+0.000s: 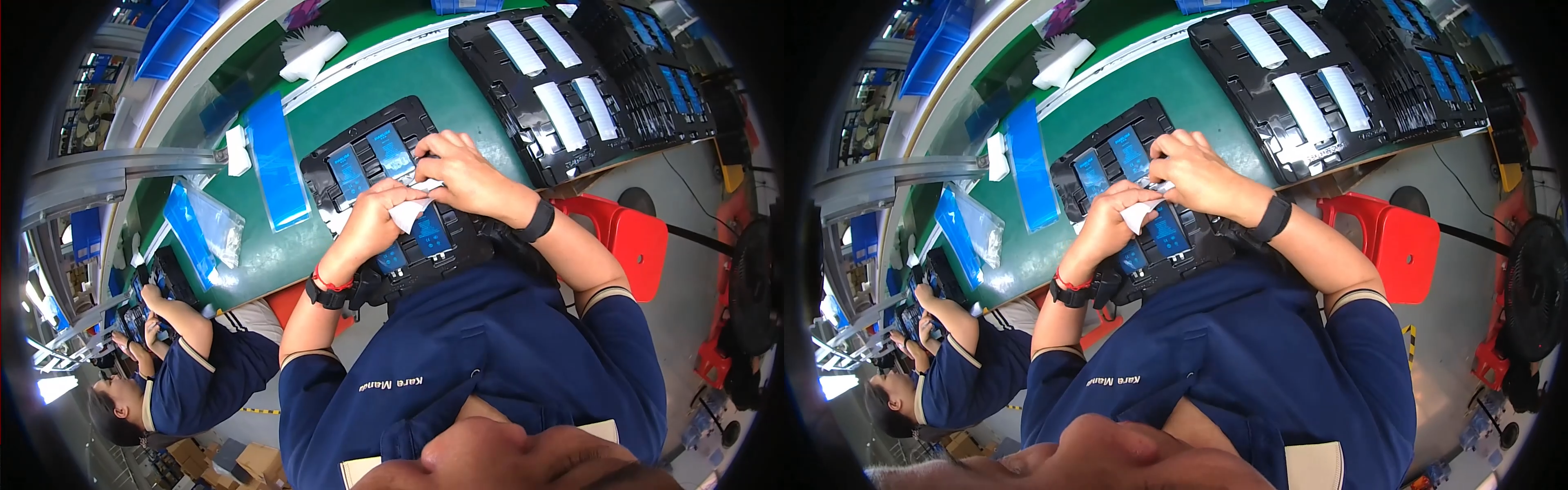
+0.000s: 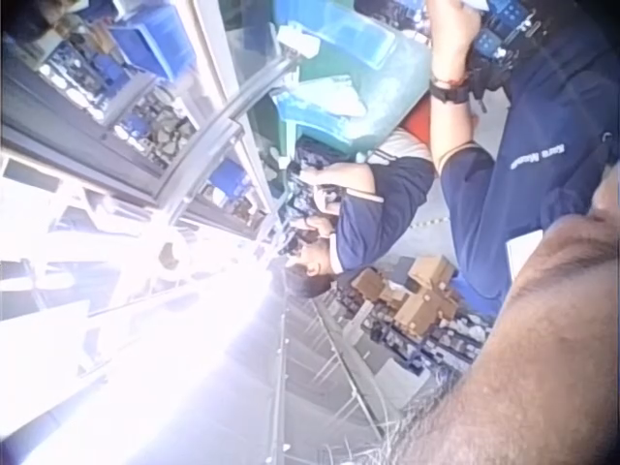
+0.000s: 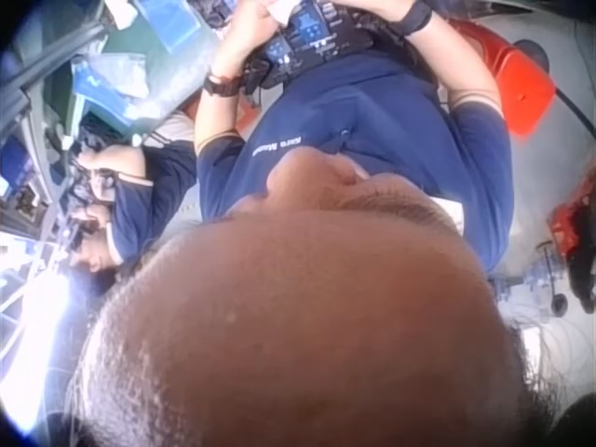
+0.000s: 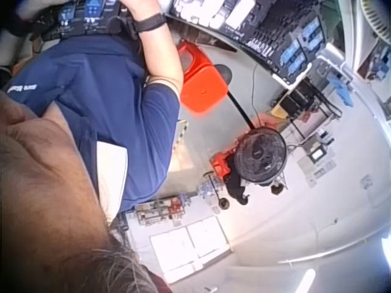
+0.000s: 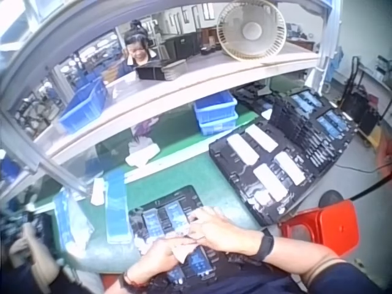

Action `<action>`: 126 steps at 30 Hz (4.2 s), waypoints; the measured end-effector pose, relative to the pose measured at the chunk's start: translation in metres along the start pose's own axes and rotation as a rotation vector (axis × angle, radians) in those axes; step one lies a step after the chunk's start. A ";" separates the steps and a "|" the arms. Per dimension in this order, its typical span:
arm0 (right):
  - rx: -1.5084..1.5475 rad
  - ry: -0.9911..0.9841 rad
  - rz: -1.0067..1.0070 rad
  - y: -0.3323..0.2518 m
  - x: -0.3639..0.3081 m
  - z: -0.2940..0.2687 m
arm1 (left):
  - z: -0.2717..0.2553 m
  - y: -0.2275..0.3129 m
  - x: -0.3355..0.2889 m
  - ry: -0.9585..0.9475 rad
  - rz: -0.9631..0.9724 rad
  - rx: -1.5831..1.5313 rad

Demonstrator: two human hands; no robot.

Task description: Assembling small white components into a black plastic carrier tray in an industrial production setting.

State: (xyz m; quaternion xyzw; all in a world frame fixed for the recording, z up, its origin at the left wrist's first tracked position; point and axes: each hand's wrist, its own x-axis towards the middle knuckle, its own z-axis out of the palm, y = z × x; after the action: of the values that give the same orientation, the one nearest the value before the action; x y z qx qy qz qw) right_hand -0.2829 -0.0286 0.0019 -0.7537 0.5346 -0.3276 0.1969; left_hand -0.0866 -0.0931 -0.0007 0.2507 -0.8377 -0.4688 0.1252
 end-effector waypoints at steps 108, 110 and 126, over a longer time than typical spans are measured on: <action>0.235 -0.044 0.043 -0.029 0.034 0.003 | -0.044 -0.003 -0.040 0.269 -0.375 -1.017; 0.346 0.032 0.067 -0.032 0.036 0.009 | -0.032 -0.001 -0.036 0.241 -0.376 -1.000; -0.375 0.393 -0.397 -0.008 0.048 -0.002 | -0.042 -0.018 -0.028 0.476 -0.428 -0.890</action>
State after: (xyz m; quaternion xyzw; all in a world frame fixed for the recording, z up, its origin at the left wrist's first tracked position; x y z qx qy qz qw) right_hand -0.2688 -0.0710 0.0226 -0.7887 0.4560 -0.3946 -0.1195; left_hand -0.0392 -0.1158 0.0071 0.4376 -0.4371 -0.7233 0.3070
